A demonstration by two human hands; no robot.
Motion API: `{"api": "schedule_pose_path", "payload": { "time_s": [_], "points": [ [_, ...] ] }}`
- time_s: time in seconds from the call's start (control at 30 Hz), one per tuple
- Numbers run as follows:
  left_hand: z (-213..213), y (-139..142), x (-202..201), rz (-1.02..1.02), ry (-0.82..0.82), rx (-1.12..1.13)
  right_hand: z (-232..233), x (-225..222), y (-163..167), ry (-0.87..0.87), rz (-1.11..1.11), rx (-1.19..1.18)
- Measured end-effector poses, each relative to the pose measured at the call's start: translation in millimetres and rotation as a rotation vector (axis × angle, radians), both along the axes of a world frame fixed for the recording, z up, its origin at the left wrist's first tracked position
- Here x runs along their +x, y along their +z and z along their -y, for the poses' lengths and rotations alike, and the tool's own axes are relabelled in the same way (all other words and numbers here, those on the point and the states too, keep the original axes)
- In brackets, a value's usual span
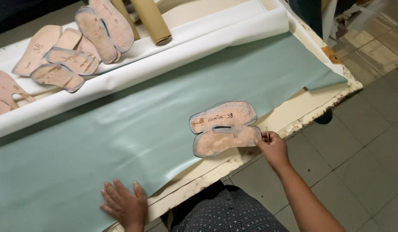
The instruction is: The person places cardboard shoe sole patterns onto a light green sheet and traces their outlines with a pencil. They repeat this process for multiple patterns, adjusting the sheet and patterns as needed.
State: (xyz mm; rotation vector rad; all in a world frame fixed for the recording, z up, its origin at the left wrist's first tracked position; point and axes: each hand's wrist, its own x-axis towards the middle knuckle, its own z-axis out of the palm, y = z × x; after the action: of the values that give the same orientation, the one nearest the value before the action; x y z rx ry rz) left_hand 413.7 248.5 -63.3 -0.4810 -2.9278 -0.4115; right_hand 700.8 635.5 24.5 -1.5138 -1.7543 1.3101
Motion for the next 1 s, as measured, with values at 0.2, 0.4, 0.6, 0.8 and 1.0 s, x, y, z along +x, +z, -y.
{"api": "schedule_pose_path", "payload": {
  "time_s": [0.2,0.4,0.6,0.8,1.0],
  "points": [
    [-3,-12,2,-0.089,0.086,-0.050,-89,26,18,-0.046,-0.067,0.028],
    [-29,-34,-29,-0.360,0.050,0.090,-232,40,15,-0.158,-0.049,0.132],
    [-125,-46,-8,-0.143,0.212,-0.047,-359,58,-5,-0.153,-0.090,0.117],
    [-127,-28,-5,-0.116,0.227,-0.064,-414,109,-19,-0.119,0.256,0.169],
    [-253,-17,108,0.080,-0.045,0.059,-445,171,-25,0.031,0.529,0.078]
  ]
}}
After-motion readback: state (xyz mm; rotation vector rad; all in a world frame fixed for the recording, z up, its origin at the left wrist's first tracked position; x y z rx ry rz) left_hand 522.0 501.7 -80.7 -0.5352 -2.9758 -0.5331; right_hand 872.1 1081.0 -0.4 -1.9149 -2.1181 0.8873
